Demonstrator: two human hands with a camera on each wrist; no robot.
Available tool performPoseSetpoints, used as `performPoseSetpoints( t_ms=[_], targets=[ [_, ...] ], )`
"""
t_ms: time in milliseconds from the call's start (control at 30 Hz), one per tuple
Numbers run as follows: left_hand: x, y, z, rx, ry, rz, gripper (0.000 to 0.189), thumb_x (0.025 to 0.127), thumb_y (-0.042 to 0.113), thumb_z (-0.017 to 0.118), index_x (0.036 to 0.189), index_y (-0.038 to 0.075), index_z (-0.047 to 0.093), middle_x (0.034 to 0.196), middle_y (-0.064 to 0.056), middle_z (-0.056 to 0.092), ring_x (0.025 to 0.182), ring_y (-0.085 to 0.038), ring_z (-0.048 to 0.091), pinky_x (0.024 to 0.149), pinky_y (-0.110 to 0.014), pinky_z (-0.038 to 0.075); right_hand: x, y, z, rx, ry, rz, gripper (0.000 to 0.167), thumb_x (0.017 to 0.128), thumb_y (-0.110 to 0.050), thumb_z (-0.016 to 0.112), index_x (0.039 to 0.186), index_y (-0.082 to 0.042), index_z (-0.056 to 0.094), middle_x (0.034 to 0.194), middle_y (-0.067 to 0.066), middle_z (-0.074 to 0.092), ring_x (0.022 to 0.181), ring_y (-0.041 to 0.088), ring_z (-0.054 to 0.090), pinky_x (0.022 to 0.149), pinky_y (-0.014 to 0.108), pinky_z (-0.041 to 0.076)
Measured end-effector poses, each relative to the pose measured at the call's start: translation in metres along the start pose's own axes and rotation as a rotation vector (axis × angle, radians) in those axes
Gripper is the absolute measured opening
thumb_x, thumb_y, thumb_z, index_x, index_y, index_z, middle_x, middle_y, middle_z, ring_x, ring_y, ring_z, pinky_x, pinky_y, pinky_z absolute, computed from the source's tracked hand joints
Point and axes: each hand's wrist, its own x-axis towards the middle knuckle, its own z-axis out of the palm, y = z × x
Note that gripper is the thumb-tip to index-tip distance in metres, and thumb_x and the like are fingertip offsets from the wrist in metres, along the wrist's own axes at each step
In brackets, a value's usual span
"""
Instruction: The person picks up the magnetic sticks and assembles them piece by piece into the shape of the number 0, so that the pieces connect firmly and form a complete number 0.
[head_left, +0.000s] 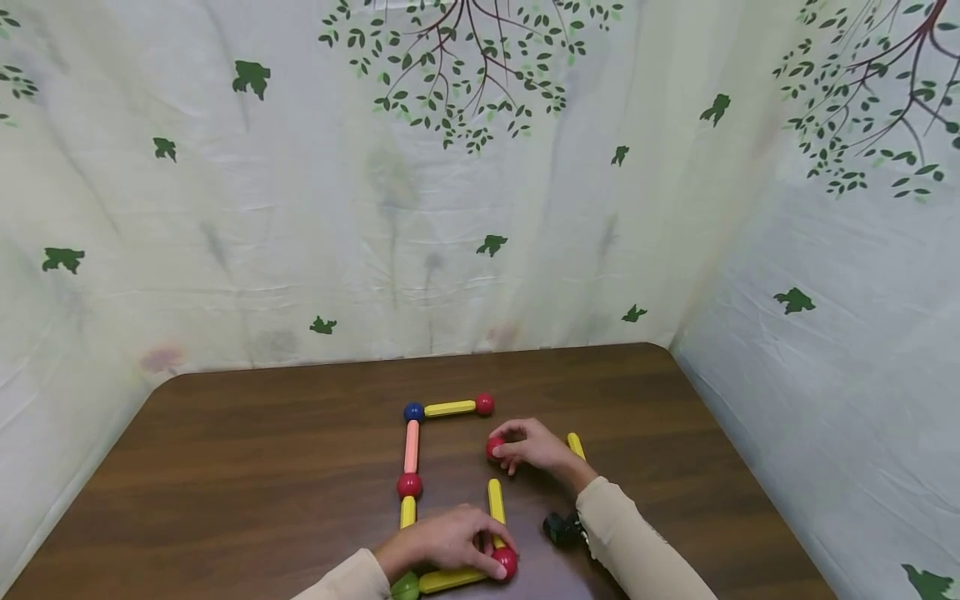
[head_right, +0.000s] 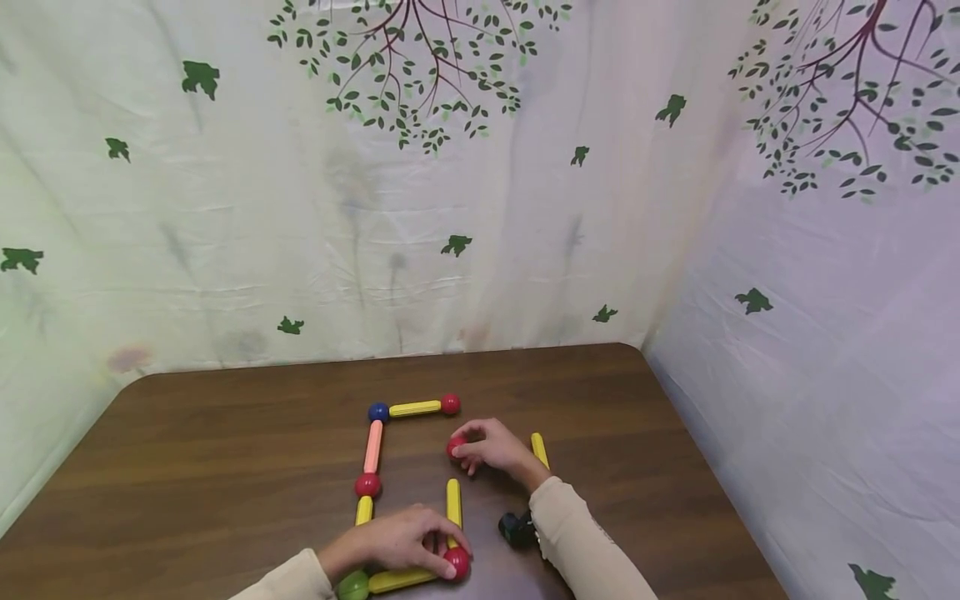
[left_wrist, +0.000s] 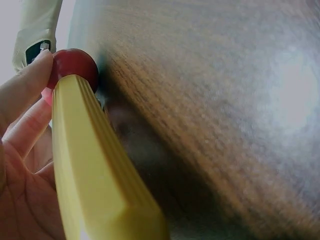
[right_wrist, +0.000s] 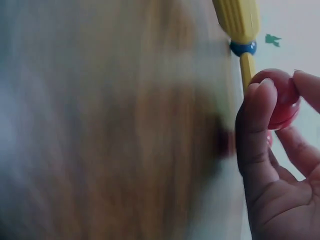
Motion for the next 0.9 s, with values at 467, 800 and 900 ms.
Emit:
performPoseSetpoints(
  t_ms=[467, 800, 900],
  targets=[
    [0.0003, -0.0011, 0.0007, 0.028, 0.012, 0.030, 0.022, 0.089, 0.027, 0.070, 0.109, 0.018, 0.071, 0.073, 0.016, 0.055, 0.066, 0.003, 0.048, 0.062, -0.016, 0.041, -0.0024, 0.0005, 0.0056, -0.078, -0.069, 0.031, 0.020, 0.090, -0.008, 0.066, 0.108, 0.002, 0.066, 0.086, 0.007, 0.063, 0.060, 0.016, 0.060, 0.055, 0.029, 0.053],
    [-0.0006, -0.0003, 0.0015, 0.024, 0.006, 0.008, 0.022, 0.090, 0.028, 0.069, 0.110, 0.019, 0.071, 0.073, 0.015, 0.056, 0.066, 0.002, 0.049, 0.063, -0.016, 0.040, -0.0038, -0.0001, 0.0074, -0.107, -0.082, 0.043, 0.023, 0.091, -0.012, 0.067, 0.109, 0.001, 0.066, 0.087, 0.007, 0.063, 0.062, 0.017, 0.060, 0.057, 0.031, 0.055],
    [-0.0013, -0.0005, 0.0009, 0.023, 0.002, 0.010, 0.022, 0.090, 0.027, 0.069, 0.111, 0.019, 0.071, 0.073, 0.015, 0.056, 0.067, 0.002, 0.049, 0.063, -0.016, 0.040, -0.0045, -0.0022, 0.0089, -0.136, -0.095, 0.043, 0.022, 0.090, -0.012, 0.067, 0.109, 0.000, 0.066, 0.087, 0.007, 0.064, 0.061, 0.017, 0.060, 0.056, 0.031, 0.054]
  ],
)
